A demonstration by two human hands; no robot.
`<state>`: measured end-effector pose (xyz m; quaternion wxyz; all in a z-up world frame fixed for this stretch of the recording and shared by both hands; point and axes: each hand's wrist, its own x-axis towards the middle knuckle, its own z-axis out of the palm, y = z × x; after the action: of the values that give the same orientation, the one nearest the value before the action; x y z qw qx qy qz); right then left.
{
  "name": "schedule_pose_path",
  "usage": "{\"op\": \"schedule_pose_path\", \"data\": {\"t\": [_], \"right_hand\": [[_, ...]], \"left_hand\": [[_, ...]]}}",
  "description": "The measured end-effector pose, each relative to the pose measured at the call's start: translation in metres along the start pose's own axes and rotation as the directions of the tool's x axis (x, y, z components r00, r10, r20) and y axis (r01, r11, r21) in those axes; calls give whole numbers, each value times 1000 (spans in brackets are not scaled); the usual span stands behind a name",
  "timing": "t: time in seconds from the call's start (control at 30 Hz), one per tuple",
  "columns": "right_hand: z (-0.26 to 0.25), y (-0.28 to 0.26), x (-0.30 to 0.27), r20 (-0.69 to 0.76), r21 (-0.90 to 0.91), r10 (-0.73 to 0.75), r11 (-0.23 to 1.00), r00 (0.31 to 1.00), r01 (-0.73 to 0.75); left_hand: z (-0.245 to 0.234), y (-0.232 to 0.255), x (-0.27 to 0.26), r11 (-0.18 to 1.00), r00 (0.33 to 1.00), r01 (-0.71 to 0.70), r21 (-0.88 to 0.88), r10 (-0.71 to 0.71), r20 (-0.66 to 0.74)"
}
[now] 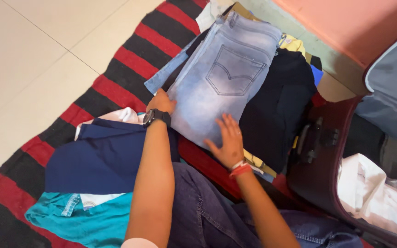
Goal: The person folds a white shirt and several pairs of jeans by hand, then places them into an open suitcase on a rug.
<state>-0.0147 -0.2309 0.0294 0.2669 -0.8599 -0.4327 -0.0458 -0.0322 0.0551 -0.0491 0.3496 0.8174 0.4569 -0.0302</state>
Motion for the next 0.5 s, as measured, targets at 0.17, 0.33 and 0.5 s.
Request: {"op": "schedule_pose_path", "data": {"t": [0.17,0.33,0.5], "right_hand": [[1,-18,-16,204,-100,77,993,976,-57],[19,-7,-23,222,-210,105,976,969,-57],[28,-1,-28,183,-150,106,986,977,-79]], "left_hand": [[21,-33,31,998,1000,-12,65,13,-18],[52,-33,38,996,992,-14,92,25,-125],[39,-18,17,997,996,33,72,-27,-82]]}}
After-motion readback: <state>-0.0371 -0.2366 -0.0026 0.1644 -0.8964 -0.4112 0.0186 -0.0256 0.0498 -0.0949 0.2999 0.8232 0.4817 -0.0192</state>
